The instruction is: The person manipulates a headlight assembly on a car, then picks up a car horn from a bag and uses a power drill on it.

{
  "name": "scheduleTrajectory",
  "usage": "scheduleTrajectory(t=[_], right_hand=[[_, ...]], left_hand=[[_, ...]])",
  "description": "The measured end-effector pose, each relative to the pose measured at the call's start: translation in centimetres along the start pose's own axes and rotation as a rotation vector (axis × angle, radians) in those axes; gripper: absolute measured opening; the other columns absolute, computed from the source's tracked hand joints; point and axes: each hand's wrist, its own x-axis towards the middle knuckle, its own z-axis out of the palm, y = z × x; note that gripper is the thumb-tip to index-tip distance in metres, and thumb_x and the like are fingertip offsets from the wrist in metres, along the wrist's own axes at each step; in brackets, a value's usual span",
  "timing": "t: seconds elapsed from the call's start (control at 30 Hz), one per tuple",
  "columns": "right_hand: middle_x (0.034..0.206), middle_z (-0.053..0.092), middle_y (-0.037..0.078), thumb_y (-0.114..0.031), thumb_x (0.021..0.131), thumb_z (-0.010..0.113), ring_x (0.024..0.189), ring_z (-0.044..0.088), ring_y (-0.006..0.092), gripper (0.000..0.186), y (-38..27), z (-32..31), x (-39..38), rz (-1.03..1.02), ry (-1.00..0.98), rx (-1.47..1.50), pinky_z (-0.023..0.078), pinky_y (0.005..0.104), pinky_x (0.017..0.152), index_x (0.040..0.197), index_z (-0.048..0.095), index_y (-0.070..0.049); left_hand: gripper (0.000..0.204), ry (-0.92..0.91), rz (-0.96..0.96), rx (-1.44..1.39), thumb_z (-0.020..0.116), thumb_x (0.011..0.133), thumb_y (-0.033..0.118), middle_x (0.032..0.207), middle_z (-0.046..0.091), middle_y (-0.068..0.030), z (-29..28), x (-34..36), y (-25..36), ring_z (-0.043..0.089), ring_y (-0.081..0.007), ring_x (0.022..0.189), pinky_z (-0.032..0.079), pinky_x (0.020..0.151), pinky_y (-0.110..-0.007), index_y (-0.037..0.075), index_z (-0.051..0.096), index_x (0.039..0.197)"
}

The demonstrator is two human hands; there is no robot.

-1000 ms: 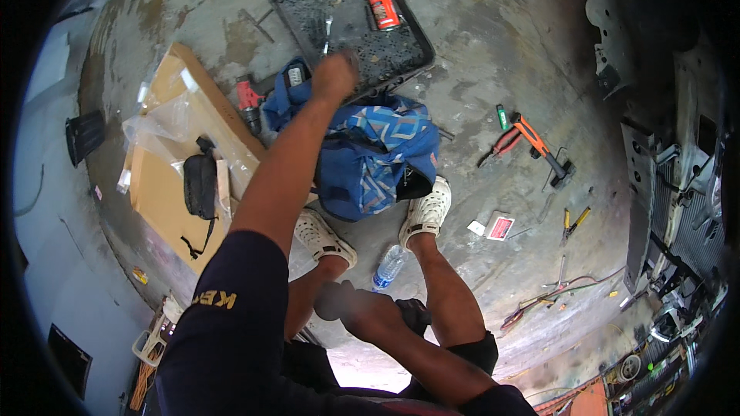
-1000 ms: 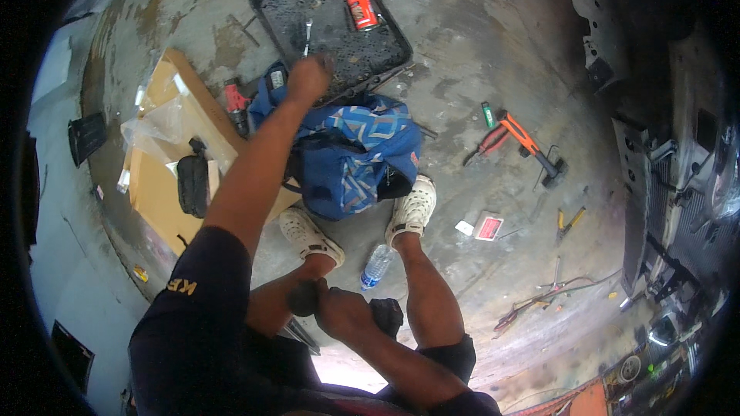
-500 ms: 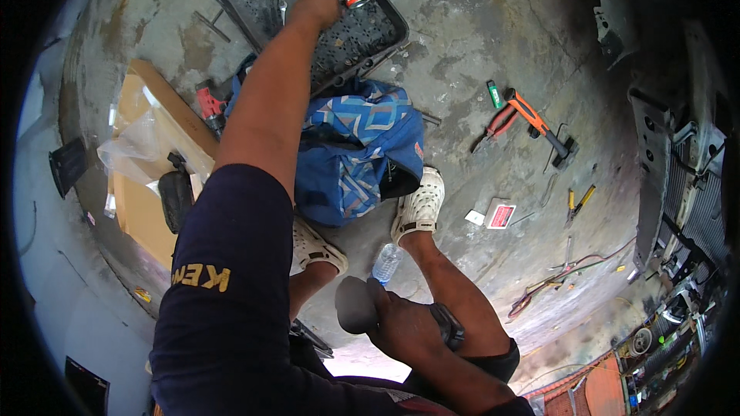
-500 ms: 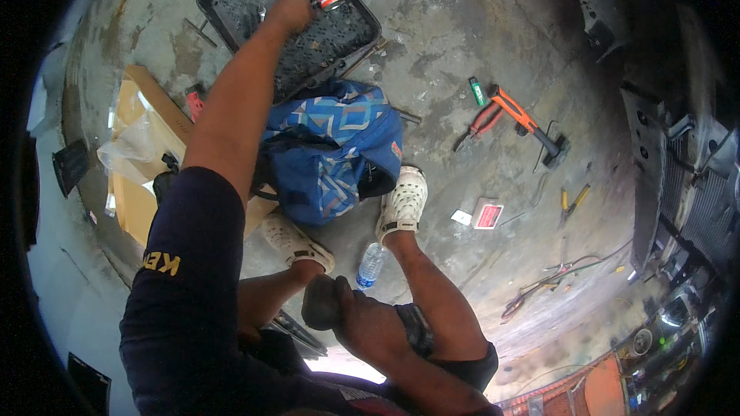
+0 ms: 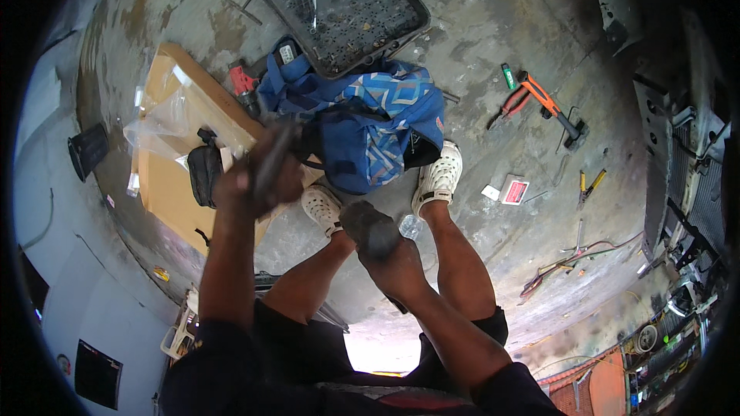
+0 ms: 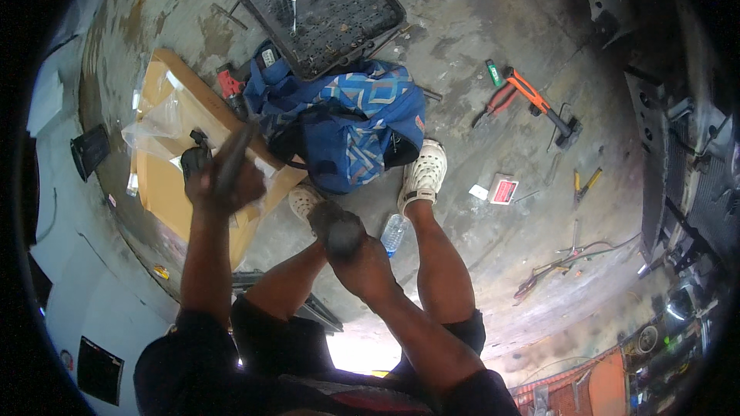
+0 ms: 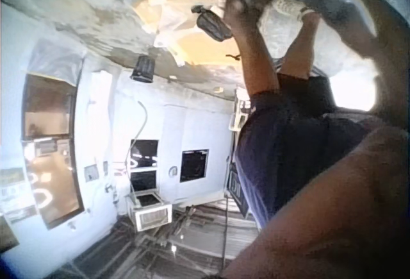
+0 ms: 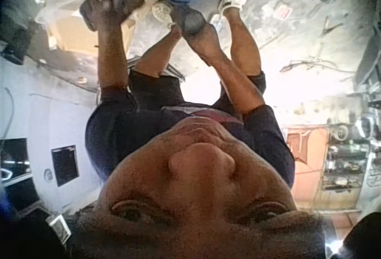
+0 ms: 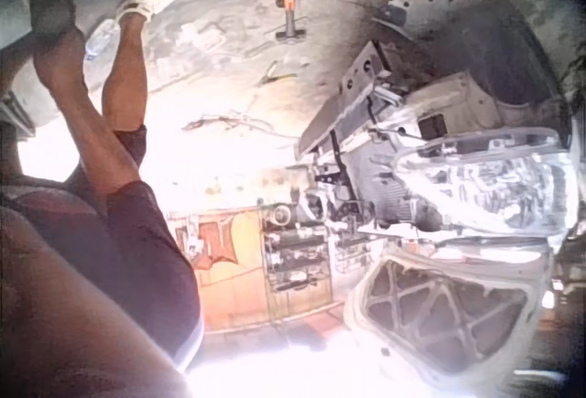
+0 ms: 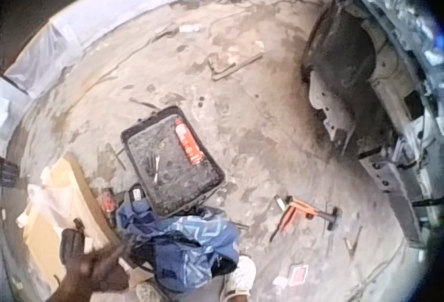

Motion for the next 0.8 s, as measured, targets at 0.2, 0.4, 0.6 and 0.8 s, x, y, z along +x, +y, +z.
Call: scheduleTrajectory(t=[0.2,0.4,0.6,0.8], right_hand=[[0.101,0.074,0.031,-0.035,0.094,0.070,0.102,0.071,0.0487,0.054,-0.6,4.0,0.8,0.081,-0.148,-0.115,0.057,0.0553,0.086,0.130,0.059,0.003],[0.096,0.073,0.032,-0.030,0.093,0.069,0.096,0.071,0.0508,0.065,0.1,6.0,1.0,0.136,-0.120,-0.302,0.057,0.0575,0.084,0.143,0.042,0.001],[0.091,0.073,0.032,-0.023,0.090,0.069,0.089,0.072,0.0508,0.056,2.0,5.9,2.0,0.118,0.017,-0.382,0.058,0.0595,0.080,0.133,0.048,0.005],[0.088,0.073,0.031,-0.021,0.088,0.069,0.088,0.072,0.0508,0.056,2.7,6.1,2.3,0.053,0.110,-0.267,0.058,0.0580,0.077,0.132,0.051,0.009]], left_hand=[[0.041,0.013,0.007,-0.356,0.077,0.093,0.033,0.069,0.047,-0.0023,5.6,-9.2,-5.4,0.046,-0.0143,0.060,0.035,0.053,-0.031,0.004,0.050,0.107],[0.028,0.394,0.135,-0.342,0.077,0.091,0.027,0.075,0.053,-0.0031,2.3,-9.4,-11.1,0.049,-0.0139,0.061,0.038,0.053,-0.027,0.008,0.057,0.086],[0.047,0.491,-0.024,-0.153,0.070,0.087,0.041,0.080,0.064,-0.0093,-1.2,-8.8,-12.5,0.057,-0.0154,0.064,0.047,0.055,-0.026,0.001,0.071,0.110],[0.057,0.432,-0.011,-0.315,0.064,0.078,0.023,0.088,0.069,-0.0189,-3.0,-9.4,-12.0,0.064,-0.0229,0.067,0.054,0.065,-0.029,-0.008,0.065,0.125]])
